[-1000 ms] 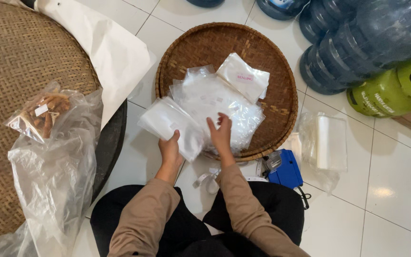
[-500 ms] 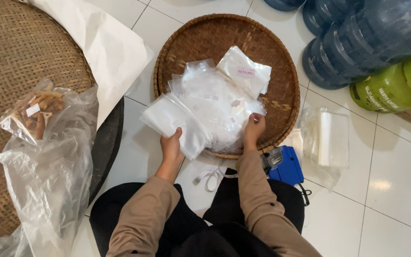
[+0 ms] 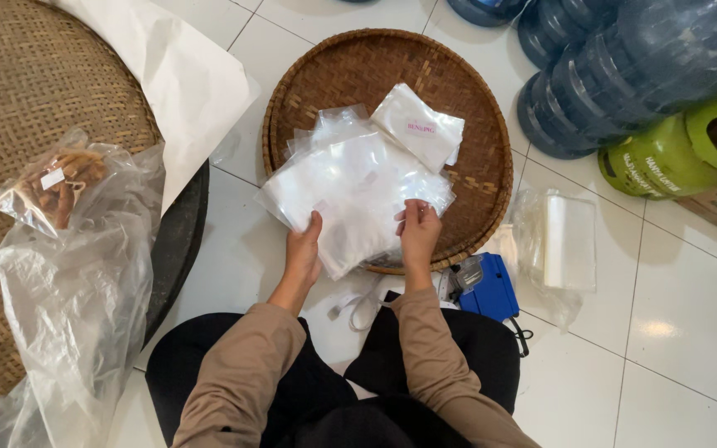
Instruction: The person sits on the floor and packs white rectangular items one at a time into clear plastic bags, pressing the items in and placing the filled bags into a round woven basket. They occasionally reach aside to reposition the bag roll and the packed bags.
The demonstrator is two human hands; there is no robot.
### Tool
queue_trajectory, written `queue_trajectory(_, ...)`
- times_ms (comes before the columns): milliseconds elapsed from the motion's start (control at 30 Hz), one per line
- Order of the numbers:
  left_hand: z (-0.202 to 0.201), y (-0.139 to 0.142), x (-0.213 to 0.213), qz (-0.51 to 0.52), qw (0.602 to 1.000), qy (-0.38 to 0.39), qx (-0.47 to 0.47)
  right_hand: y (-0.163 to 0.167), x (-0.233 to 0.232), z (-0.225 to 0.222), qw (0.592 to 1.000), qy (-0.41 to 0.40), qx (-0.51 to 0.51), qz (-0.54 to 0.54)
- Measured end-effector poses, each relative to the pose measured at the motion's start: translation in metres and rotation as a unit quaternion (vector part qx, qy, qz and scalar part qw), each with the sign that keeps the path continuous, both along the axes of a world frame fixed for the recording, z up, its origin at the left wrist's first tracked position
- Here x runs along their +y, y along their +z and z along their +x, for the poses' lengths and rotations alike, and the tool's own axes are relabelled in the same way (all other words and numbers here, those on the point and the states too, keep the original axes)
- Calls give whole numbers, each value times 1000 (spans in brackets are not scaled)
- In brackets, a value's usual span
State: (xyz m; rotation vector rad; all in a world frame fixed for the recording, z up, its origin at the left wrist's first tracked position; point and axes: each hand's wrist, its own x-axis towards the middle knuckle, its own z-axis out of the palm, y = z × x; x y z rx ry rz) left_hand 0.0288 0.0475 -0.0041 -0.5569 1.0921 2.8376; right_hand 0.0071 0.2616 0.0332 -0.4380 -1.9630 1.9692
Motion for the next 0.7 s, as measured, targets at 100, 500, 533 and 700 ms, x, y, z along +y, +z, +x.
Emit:
queue_trajectory(100,2,7,-1,-16,999,-20,30,2,-25,7,999,10,9,30)
queue_trajectory(500,-1,22,-4,-12,997,37,63,15,-47,19,989,45,-15,-140)
queue_trajectory(533,-1,24,-5,-13,997,44,64,17,-54,21,989,75,-17,-124)
queue_trajectory(700,3,39,-9,-66,995,30,64,36,-74,33,989,118,3,93)
